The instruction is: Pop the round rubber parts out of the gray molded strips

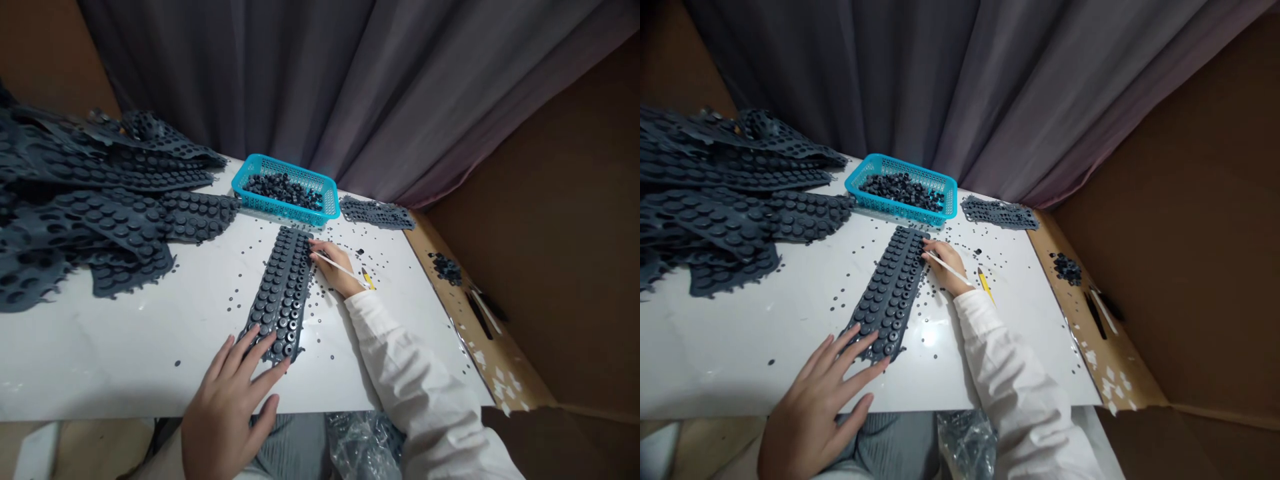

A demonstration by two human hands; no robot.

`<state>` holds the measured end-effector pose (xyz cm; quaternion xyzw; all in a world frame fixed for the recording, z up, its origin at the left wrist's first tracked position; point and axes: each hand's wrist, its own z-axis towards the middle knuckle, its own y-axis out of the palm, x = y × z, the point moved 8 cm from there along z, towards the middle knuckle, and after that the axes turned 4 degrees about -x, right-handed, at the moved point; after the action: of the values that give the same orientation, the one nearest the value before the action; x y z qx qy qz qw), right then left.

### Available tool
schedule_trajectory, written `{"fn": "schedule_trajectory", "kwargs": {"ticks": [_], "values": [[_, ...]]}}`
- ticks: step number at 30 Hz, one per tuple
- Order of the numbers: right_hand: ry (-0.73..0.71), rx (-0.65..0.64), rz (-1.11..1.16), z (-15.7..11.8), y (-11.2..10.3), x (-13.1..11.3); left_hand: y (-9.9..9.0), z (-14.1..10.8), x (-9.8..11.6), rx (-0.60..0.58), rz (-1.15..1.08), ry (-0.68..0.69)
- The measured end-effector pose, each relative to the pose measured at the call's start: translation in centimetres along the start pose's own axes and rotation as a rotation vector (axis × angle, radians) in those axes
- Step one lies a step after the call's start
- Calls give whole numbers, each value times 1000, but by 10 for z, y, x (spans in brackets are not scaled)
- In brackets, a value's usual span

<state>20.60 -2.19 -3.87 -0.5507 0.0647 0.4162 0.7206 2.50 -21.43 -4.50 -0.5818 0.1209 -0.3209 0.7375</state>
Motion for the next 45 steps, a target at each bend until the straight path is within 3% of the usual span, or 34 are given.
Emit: {"fn": "schedule_trajectory", "kwargs": {"ticks": [6,14,21,23,33,45], "values": [[-2,-54,-41,3,8,2,0,0,0,9,0,2],[-109,-109,-274,13,9,-4,-3,1,0,19,-25,-9],[70,144,-91,25,-22,21,-4,1,1,36,-16,-1],[92,159,-50,22,-25,25,-4,1,0,38,-12,-1],[51,6,73,12,2,17,-1,2,0,12,-11,0],[8,-23,-50,14,2,14,-3,2,1,29,9,12]]}}
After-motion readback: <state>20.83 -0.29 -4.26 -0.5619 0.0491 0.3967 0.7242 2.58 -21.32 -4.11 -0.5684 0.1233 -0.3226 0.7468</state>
